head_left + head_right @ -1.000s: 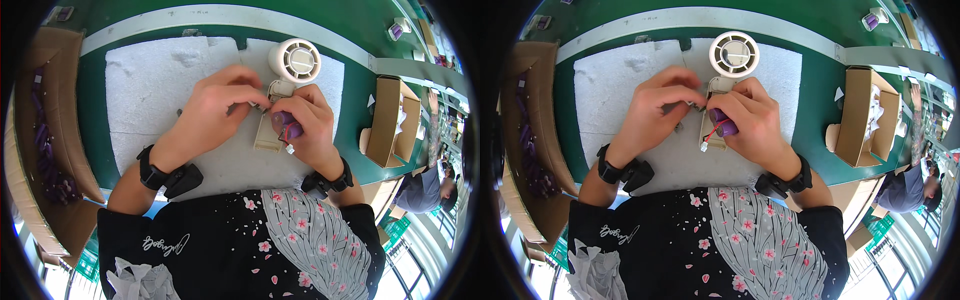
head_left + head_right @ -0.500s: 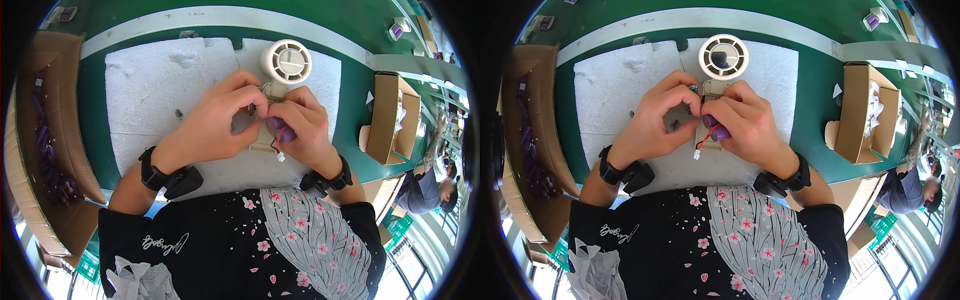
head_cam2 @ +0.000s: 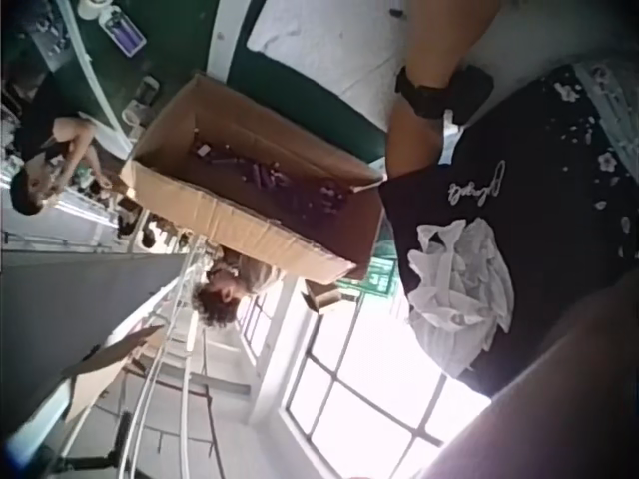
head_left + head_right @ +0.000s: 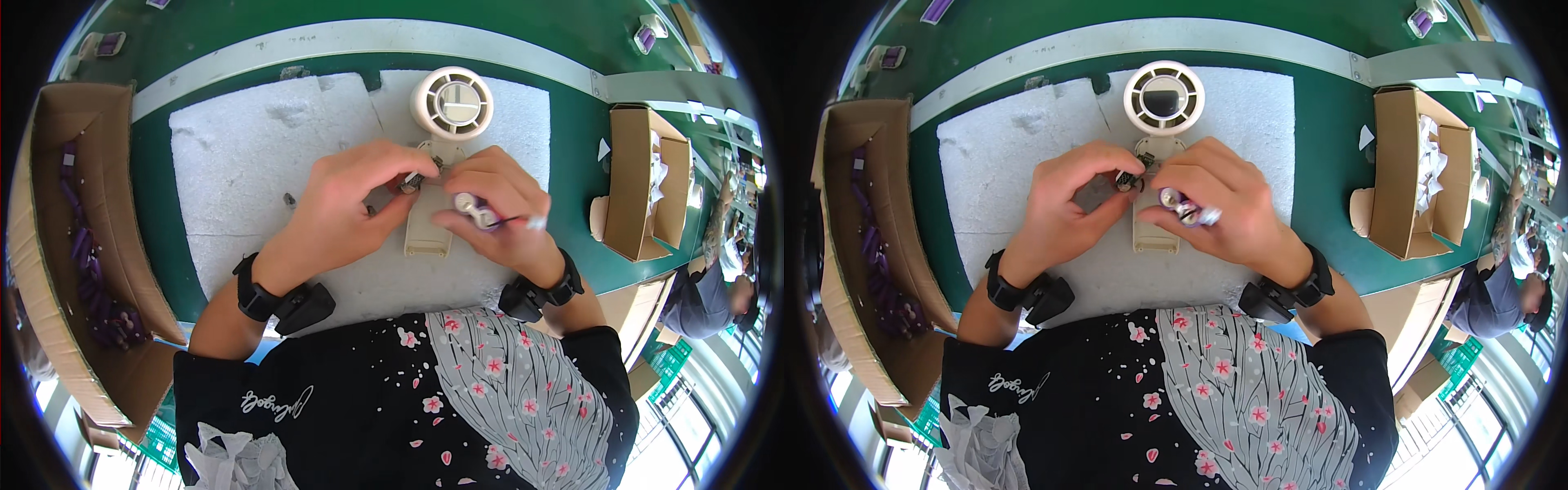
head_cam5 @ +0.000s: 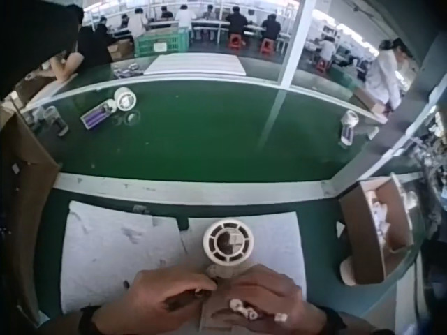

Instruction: The person assembles portable fans by connecting battery wires to circuit boards, applying tape to battery packs, inserting the components into fan housings, and placing the assembled fans onto the table.

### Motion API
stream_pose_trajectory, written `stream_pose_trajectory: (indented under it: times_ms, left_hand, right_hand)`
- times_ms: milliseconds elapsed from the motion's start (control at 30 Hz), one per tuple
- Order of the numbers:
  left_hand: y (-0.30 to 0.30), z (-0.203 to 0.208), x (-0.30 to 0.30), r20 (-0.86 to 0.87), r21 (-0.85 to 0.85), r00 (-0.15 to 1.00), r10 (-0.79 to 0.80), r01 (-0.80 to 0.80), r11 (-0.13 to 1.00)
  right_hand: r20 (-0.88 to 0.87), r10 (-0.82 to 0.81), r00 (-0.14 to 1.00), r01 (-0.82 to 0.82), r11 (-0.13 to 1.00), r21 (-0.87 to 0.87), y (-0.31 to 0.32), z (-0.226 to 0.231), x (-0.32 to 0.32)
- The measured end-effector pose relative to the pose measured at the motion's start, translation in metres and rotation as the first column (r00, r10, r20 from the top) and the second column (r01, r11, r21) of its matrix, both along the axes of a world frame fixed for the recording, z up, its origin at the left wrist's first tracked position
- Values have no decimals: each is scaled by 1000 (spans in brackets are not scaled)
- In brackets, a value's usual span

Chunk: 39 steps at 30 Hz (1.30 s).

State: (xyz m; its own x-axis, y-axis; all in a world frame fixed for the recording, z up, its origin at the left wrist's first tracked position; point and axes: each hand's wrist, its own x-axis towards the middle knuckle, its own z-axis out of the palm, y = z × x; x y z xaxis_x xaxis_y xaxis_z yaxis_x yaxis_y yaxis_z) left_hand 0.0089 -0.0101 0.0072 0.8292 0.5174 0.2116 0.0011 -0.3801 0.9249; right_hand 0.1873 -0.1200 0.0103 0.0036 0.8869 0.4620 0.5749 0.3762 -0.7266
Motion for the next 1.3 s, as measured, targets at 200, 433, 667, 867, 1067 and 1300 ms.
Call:
stream_pose_trajectory:
  times_ms: [200, 433, 667, 867, 1067, 1300]
  left_hand:
    - [2, -2, -1, 21, 24, 999, -39, 39, 999]
    - [0, -6, -2, 1, -192, 999, -54, 53, 980]
    - [-3, 3, 1, 44, -374, 999, -4, 20, 927]
    - [7, 4, -4, 8, -131, 989, -150, 150, 980]
    - [4, 3, -6, -85, -251, 994, -61, 37, 967]
    - [4, 1, -8, -144, -227, 987, -65, 31, 973]
  right_hand:
    - [-76, -186, 980, 183, 982, -42, -12, 7, 4]
    - [-122, -183, 975, 160, 971, -178, -11, 11, 2]
    - [162, 140, 977, -105, 972, -209, -8, 19, 8]
    - [95, 143, 985, -111, 951, -288, -7, 14, 8]
    - [23, -95, 995, 98, 962, -254, -5, 16, 0]
    - [147, -117, 982, 149, 962, -230, -7, 13, -6]
